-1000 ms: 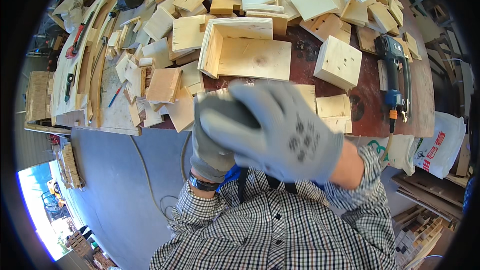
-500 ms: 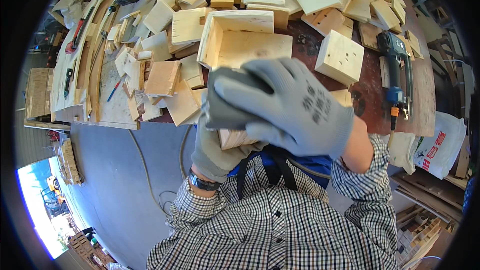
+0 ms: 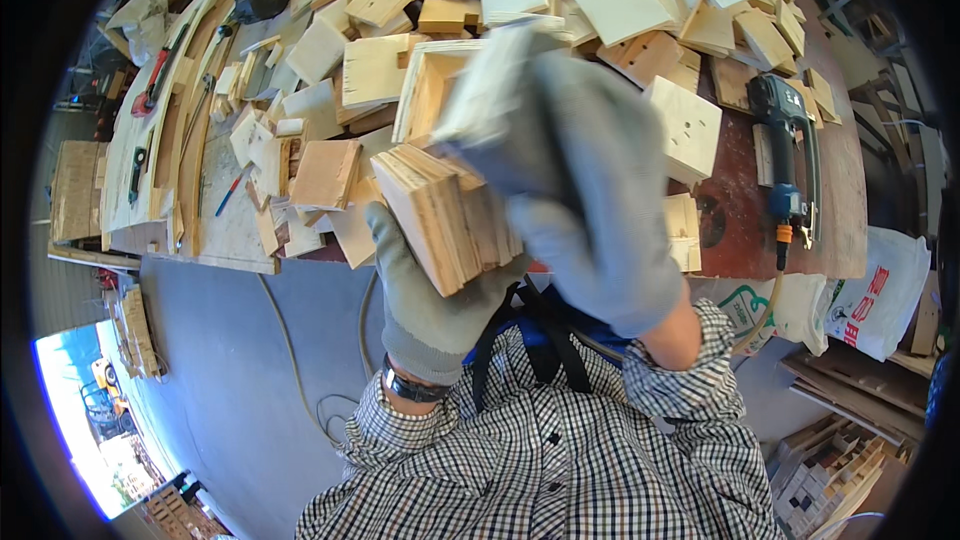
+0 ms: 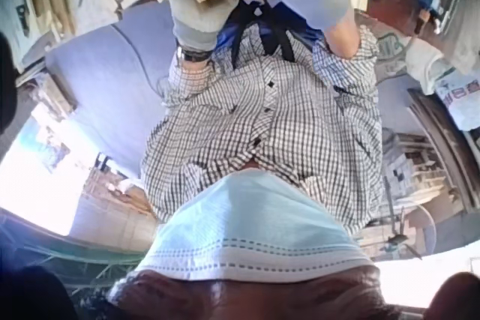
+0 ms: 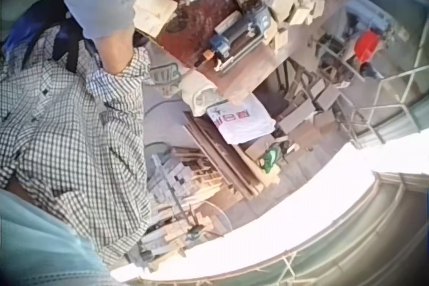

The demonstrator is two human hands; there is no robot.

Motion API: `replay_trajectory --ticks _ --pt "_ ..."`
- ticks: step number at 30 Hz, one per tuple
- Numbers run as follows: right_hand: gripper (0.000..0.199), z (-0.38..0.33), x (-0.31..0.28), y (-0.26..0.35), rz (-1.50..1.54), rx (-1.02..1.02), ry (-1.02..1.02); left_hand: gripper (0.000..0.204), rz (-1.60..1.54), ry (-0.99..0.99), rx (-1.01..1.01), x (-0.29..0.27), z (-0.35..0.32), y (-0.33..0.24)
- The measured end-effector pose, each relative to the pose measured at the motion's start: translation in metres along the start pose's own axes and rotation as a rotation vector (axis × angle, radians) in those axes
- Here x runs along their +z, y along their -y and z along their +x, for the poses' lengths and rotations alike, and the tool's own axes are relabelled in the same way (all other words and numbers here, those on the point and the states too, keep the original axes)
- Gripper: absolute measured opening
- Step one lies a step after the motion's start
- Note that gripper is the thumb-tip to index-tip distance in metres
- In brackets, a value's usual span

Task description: The person assembles small wooden boxes by nailing pieces together with a nail gun, then smoothing edges with a sanding block. They handle multiple box components, aligning and fastening them on a cluttered workbench.

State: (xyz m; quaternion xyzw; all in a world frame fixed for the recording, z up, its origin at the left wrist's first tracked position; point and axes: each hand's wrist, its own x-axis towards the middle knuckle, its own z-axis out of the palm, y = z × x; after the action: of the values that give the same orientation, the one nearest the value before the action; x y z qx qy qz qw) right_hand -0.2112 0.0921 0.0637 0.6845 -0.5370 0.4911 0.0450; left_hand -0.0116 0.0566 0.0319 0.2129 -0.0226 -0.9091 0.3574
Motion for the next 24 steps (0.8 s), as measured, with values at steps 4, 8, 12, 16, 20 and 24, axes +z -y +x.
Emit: replay_trajectory --ticks 4,8,12,16,20,24 --pt "0.052 -0.01 0.021 0.036 -0.193 -0.044 0.065 0.073 -0.028 -0.009 0.087 0.003 0.004 0.002" --pt "0.051 -0.039 0.024 0.037 -0.198 -0.028 0.096 0.078 -0.05 0.011 0.078 0.007 0.01 0.0" --pt "0.061 0.002 0.027 0.007 -0.18 0.081 0.071 0.083 -0.243 0.163 -0.022 -0.012 0.002 0.004" --pt "0.056 -0.043 0.03 0.032 -0.153 -0.126 0.061 0.086 -0.165 0.079 -0.011 0.008 0.008 -0.009" --pt "0.055 -0.024 0.027 0.026 -0.232 0.051 0.14 0.086 0.108 -0.183 0.149 0.01 0.011 0.004" --pt "0.053 -0.011 0.027 0.022 -0.185 0.05 0.124 0.082 0.073 -0.244 0.12 0.01 0.011 0.007"
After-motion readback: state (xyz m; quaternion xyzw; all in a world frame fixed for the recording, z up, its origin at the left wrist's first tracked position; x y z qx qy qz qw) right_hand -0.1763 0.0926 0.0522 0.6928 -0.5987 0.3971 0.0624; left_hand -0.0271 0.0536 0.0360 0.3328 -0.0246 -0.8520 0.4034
